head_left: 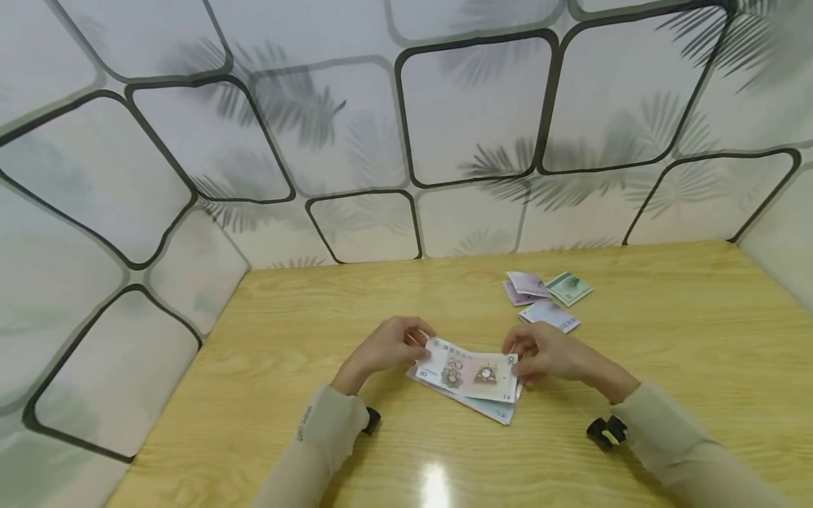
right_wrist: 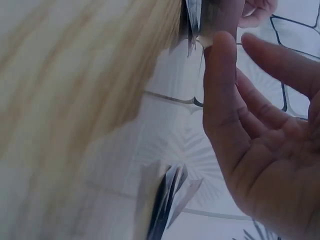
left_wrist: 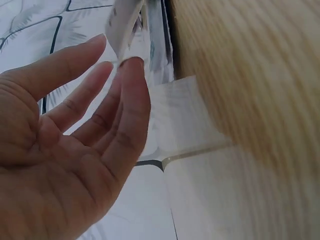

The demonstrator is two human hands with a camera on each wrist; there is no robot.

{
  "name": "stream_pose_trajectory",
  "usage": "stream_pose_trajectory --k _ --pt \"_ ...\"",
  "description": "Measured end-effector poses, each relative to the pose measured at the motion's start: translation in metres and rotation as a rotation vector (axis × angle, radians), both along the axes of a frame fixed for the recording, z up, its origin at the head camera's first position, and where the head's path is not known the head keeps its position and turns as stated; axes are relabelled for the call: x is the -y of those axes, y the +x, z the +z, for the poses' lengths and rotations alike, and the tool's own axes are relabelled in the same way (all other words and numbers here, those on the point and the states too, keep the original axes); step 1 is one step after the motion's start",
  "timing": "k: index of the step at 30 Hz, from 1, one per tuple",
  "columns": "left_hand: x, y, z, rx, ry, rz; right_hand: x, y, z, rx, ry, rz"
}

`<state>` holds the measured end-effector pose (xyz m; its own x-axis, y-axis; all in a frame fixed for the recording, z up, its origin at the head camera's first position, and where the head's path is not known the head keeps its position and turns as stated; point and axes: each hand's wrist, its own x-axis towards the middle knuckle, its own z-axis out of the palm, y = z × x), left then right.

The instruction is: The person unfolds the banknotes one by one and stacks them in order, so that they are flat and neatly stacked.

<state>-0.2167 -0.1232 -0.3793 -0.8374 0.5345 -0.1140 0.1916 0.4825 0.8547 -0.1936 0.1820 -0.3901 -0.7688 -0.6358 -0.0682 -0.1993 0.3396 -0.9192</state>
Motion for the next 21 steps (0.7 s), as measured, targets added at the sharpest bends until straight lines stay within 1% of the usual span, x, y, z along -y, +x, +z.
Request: stream_pose_trajectory --k 2,4,6,7,8,11,13,15,18,19,21 --pt "0.0 -0.001 0.001 -0.047 -0.037 0.002 0.0 0.0 0.001 -0.04 0.062 0.015" --pt "0.0 -0.002 0.0 -0.074 -0.062 0.006 0.002 0.002 0.002 -0.093 0.119 0.036" --pt "0.001 -0.002 0.0 -0.1 -0.082 -0.01 0.004 0.004 0.003 -0.173 0.182 0.035" --pt "0.001 -0.002 0.0 -0.108 -0.091 -0.032 0.005 0.005 0.003 -0.219 0.22 0.024" --pt "0.0 -0.002 0.0 -0.123 -0.106 -0.065 0.007 0.007 0.004 -0.263 0.248 0.012" --pt "-0.001 -0.002 0.002 -0.165 -0.179 -0.204 0.013 0.014 0.006 -0.36 0.361 -0.044" --pt "-0.002 0.0 0.003 -0.181 -0.249 -0.285 0.019 0.021 0.008 -0.396 0.448 -0.06" --pt "-0.004 0.002 0.003 -0.201 -0.337 -0.337 0.026 0.029 0.009 -0.419 0.523 -0.05" --pt "-0.008 0.004 0.003 -0.217 -0.435 -0.345 0.037 0.039 0.008 -0.473 0.611 -0.021" --pt "-0.009 0.004 0.003 -0.229 -0.457 -0.337 0.04 0.042 0.007 -0.486 0.63 -0.015" --pt "-0.01 0.003 0.003 -0.247 -0.473 -0.313 0.044 0.045 0.006 -0.522 0.664 -0.012"
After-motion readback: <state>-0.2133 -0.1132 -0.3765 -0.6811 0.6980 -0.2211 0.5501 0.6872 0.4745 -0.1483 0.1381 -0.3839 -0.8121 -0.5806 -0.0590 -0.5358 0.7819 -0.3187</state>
